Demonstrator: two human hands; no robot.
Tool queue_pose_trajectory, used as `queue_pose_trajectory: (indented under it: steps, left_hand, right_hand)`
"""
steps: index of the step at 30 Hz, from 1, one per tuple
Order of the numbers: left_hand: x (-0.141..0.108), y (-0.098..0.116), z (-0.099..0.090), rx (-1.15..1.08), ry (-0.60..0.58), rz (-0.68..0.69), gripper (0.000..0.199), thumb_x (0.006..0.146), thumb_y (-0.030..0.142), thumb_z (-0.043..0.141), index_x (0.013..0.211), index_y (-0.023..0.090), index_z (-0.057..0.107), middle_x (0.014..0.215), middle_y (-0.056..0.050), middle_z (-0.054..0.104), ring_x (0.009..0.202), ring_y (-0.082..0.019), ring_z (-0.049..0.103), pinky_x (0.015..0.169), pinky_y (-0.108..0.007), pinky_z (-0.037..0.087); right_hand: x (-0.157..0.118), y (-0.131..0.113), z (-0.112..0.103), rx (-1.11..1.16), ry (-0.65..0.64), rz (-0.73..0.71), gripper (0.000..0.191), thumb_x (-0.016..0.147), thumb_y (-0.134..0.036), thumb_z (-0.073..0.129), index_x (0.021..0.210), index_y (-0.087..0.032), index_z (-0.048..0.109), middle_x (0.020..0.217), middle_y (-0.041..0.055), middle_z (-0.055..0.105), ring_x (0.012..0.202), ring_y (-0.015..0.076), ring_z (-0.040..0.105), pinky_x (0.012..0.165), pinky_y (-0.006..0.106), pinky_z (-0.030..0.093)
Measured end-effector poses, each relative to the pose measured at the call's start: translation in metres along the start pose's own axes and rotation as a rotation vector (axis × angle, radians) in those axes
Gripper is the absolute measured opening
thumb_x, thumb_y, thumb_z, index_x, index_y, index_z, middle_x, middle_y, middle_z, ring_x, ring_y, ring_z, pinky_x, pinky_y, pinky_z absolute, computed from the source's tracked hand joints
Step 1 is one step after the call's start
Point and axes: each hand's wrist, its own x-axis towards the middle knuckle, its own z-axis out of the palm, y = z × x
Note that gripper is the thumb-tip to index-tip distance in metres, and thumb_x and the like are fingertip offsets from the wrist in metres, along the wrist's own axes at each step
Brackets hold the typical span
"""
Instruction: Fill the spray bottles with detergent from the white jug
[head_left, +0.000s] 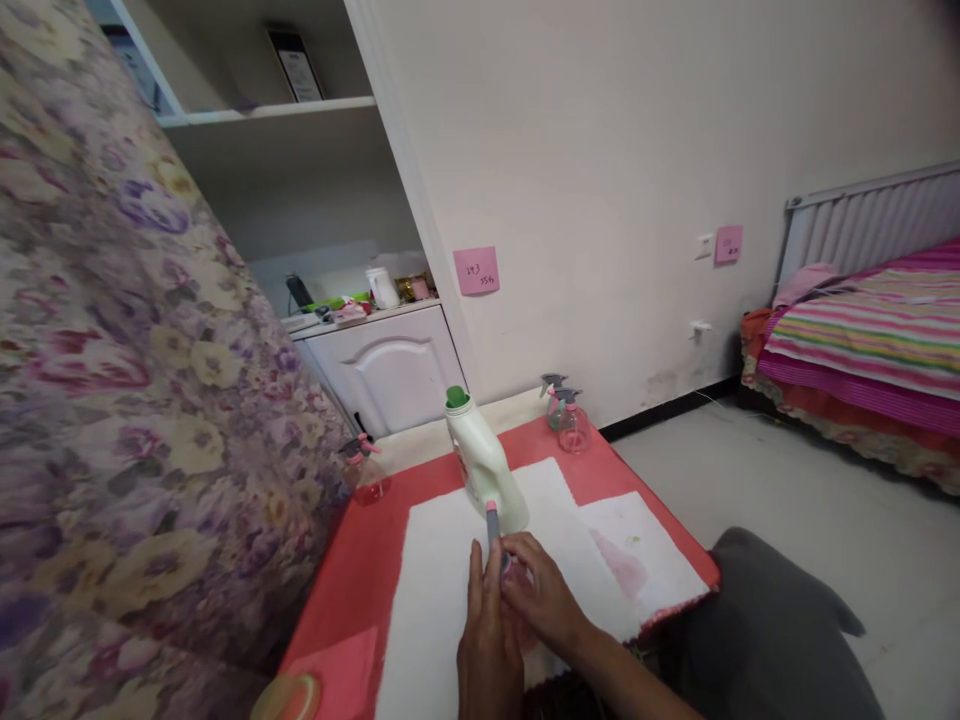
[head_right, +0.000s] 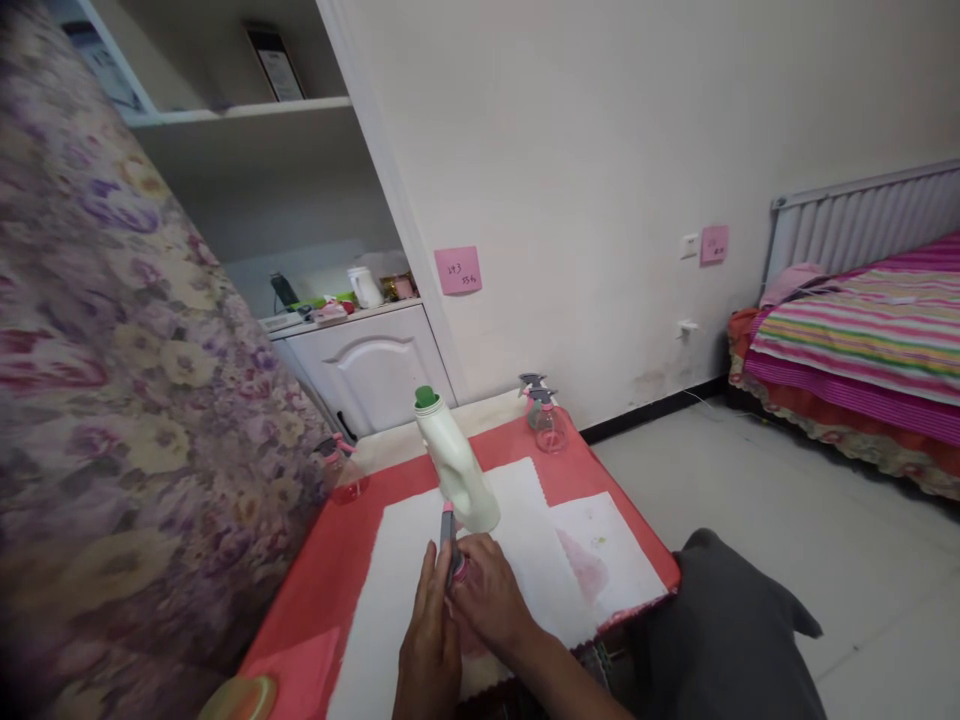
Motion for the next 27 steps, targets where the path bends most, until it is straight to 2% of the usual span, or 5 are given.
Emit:
queue_pose_trajectory:
  steps: [6,13,19,23,27]
  left_hand:
    - [0.0004,-0.0055,-0.0006,-0.005,-0.042,0.028,0.062,0.091,0.006,0.03,0.149,0.029,0.029,0.161,0.0,0.019,0.143,-0.019,0.031,0.107,-0.033,0.044]
    - [-0.0015,-0.0032,0.0028,0.004,0.013,0.019,0.059,0.093,0.009,0.029,0.148,0.031,0.031,0.161,0.001,0.021,0.143,-0.018,0.031,0.106,-0.032,0.046]
    - [0.0007,-0.0074,0.0015,0.02,-0.004,0.018,0.061,0.093,0.008,0.029,0.148,0.031,0.029,0.161,0.002,0.02,0.142,-0.016,0.032,0.102,-0.028,0.048]
    - [0.0018,-0.0096,-0.0001,0.029,-0.034,0.026,0.062,0.092,0.007,0.031,0.148,0.033,0.029,0.161,0.002,0.018,0.143,-0.017,0.03,0.102,-0.028,0.048]
    - [0.0012,-0.0041,0.0007,0.029,-0.023,-0.003,0.06,0.093,0.009,0.03,0.149,0.033,0.028,0.162,0.001,0.017,0.141,-0.017,0.034,0.1,-0.028,0.049]
  right_hand:
    - [0.0014,0.0007,0.0032,-0.018,0.059,0.044,0.013,0.074,-0.018,0.062,0.086,-0.021,0.061,0.087,0.0017,0.061,0.085,0.0209,0.059,0.081,0.033,0.046]
    - [0.0003,-0.0018,-0.0004,0.007,-0.013,0.011,0.018,0.076,-0.023,0.062,0.094,-0.022,0.065,0.096,0.0028,0.065,0.094,0.0219,0.059,0.086,0.033,0.046]
    - [0.0036,0.0015,0.0069,-0.03,0.107,0.061,0.014,0.071,-0.018,0.064,0.085,-0.021,0.062,0.086,0.0017,0.063,0.086,0.0214,0.06,0.081,0.033,0.048]
    - [0.0025,0.0006,0.0058,-0.026,0.048,0.002,0.023,0.075,-0.018,0.06,0.097,-0.022,0.063,0.101,0.0043,0.064,0.097,0.0221,0.06,0.087,0.034,0.047]
    - [0.0035,0.0017,0.005,-0.032,0.072,0.018,0.016,0.072,-0.017,0.063,0.087,-0.022,0.064,0.09,0.0024,0.065,0.09,0.0217,0.061,0.083,0.033,0.048]
